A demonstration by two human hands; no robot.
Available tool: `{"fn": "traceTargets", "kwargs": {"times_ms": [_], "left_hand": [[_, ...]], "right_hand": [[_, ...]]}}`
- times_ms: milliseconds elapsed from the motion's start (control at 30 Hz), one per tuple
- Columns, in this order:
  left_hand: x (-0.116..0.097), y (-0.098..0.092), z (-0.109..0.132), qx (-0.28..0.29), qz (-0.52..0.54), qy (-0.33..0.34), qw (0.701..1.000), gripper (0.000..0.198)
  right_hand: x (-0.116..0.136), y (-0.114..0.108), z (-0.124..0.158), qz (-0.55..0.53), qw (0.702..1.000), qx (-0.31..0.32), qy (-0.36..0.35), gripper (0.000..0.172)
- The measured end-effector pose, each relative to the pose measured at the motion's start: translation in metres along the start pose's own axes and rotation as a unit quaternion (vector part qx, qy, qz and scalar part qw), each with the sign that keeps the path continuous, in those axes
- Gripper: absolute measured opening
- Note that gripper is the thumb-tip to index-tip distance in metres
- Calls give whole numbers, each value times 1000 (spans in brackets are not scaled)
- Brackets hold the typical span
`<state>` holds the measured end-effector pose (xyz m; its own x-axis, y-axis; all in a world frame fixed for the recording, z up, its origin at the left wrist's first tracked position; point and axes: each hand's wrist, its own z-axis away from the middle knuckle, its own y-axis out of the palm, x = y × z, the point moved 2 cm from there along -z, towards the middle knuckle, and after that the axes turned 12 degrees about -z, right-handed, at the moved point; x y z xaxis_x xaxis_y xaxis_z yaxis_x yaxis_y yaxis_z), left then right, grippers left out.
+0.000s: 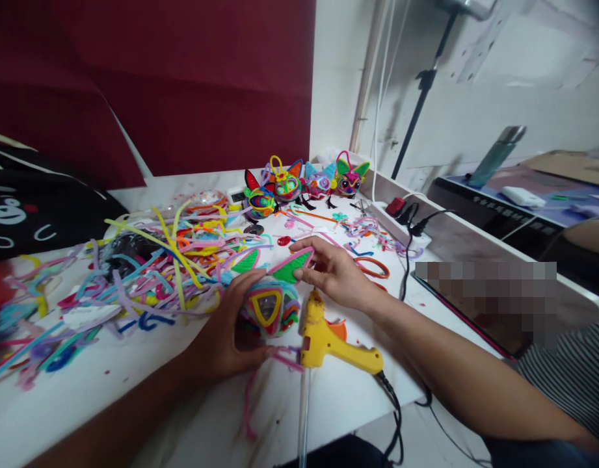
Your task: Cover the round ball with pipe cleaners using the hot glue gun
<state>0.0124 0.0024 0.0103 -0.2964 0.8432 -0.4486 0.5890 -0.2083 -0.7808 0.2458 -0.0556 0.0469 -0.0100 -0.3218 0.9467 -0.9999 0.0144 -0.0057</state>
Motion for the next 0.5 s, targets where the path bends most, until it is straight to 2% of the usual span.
{"fn": "traceTargets", "kwargs": {"times_ms": [133,300,500], "left_hand": [[-2,0,2,4,39,-25,999,79],[-4,0,1,0,70,-61,996,81],[-7,2,0,-26,65,-62,996,74]], "right_hand": [[0,0,1,13,1000,-6,1,35],[-1,0,2,24,1000,-5,-1,34],[0,1,3,36,999,-10,-3,34]]}}
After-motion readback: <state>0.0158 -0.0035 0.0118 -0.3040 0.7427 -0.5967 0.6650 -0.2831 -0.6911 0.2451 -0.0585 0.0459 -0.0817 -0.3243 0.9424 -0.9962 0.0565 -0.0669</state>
